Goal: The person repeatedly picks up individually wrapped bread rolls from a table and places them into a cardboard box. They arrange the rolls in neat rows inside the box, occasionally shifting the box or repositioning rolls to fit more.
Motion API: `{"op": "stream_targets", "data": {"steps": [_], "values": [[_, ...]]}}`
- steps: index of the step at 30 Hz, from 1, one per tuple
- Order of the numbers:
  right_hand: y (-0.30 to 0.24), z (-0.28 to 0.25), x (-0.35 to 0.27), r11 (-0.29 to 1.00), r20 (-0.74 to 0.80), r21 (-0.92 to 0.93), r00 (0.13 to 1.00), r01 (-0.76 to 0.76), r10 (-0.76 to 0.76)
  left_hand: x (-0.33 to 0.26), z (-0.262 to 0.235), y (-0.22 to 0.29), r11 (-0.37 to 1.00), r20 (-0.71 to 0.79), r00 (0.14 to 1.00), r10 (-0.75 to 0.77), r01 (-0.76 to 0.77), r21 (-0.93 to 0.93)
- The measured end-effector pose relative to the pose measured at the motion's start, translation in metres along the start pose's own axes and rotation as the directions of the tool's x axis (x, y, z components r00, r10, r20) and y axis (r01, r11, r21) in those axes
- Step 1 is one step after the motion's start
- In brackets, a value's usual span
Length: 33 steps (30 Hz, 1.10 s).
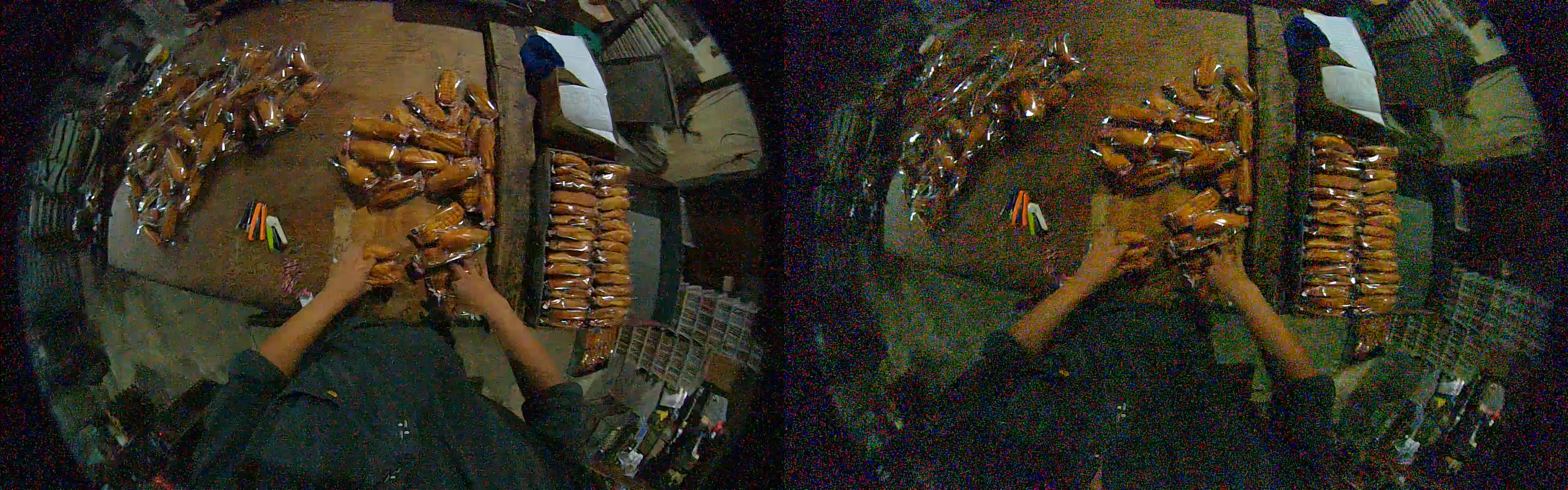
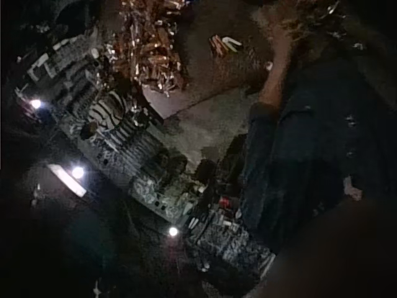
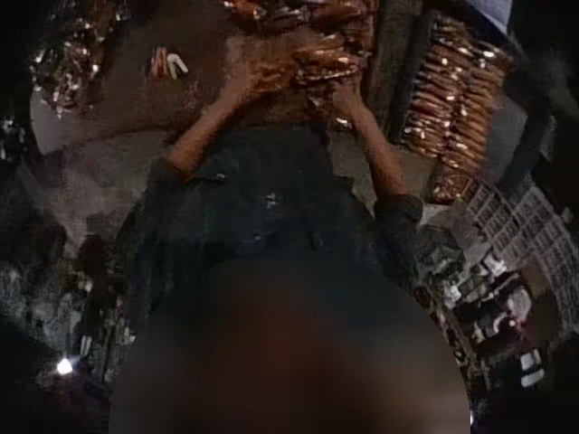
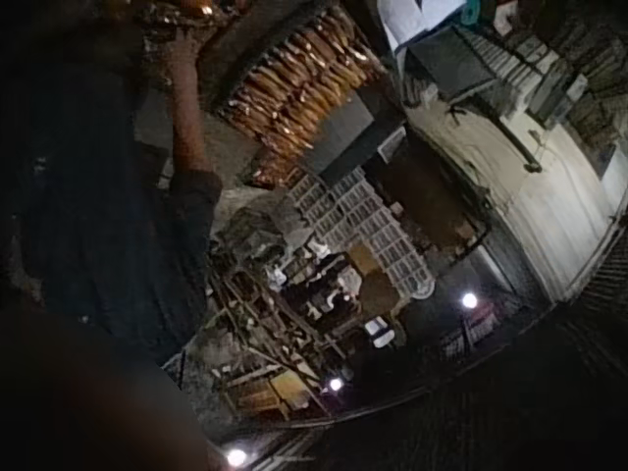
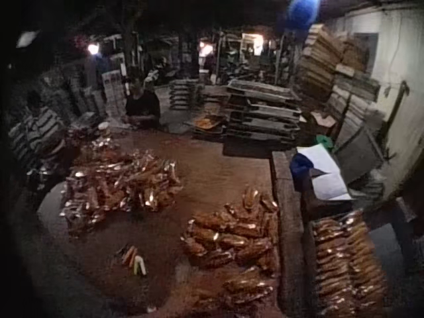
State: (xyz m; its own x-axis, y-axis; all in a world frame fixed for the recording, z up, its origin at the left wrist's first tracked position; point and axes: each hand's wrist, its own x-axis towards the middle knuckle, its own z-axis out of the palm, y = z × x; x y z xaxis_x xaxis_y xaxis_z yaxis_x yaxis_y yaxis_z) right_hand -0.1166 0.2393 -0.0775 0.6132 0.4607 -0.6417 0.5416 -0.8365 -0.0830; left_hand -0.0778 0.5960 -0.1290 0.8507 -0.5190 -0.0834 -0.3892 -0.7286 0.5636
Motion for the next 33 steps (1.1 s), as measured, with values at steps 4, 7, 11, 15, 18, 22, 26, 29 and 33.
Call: {"op": "stream_targets", "data": {"steps": [4, 7, 11, 15, 18, 22, 26, 29, 33], "values": [[-0.015, 0.007, -0.014, 0.982, -0.315, 0.156, 0.937, -0.105, 0.151, -0.003, -0.026, 0.036, 0.991, 0.034, 0.999, 0.036, -0.04, 0.126], [-0.023, 0.023, -0.029, 0.985, -0.286, 0.144, 0.949, -0.098, 0.136, 0.013, -0.058, 0.081, 0.998, 0.123, 0.991, 0.054, -0.05, -0.031], [-0.022, 0.036, -0.036, 0.955, -0.401, 0.273, 0.889, -0.114, 0.221, 0.062, -0.048, 0.121, 0.956, 0.362, 0.932, 0.026, 0.082, -0.281], [-0.012, 0.021, -0.074, 0.893, -0.353, 0.404, 0.867, -0.198, 0.352, 0.1, -0.013, 0.117, 0.909, 0.53, 0.845, -0.07, 0.273, -0.315], [-0.016, 0.002, -0.119, 0.892, -0.391, 0.418, 0.851, -0.175, 0.35, 0.108, 0.006, 0.107, 0.932, 0.527, 0.849, -0.03, 0.215, -0.293], [-0.018, -0.017, -0.158, 0.844, -0.326, 0.478, 0.843, -0.244, 0.428, 0.1, 0.021, 0.108, 0.944, 0.479, 0.876, -0.055, 0.202, -0.26], [-0.007, -0.027, -0.176, 0.736, -0.301, 0.648, 0.822, -0.196, 0.483, 0.072, 0.016, 0.111, 0.999, 0.382, 0.923, 0.045, -0.045, -0.009], [0.001, -0.036, -0.175, 0.726, -0.3, 0.661, 0.821, -0.188, 0.486, 0.027, -0.006, 0.103, 0.982, 0.288, 0.954, 0.083, -0.127, 0.139], [-0.001, -0.05, -0.155, 0.805, -0.383, 0.56, 0.802, -0.194, 0.459, -0.028, -0.033, 0.079, 0.99, 0.151, 0.987, -0.052, 0.032, 0.134]]}}
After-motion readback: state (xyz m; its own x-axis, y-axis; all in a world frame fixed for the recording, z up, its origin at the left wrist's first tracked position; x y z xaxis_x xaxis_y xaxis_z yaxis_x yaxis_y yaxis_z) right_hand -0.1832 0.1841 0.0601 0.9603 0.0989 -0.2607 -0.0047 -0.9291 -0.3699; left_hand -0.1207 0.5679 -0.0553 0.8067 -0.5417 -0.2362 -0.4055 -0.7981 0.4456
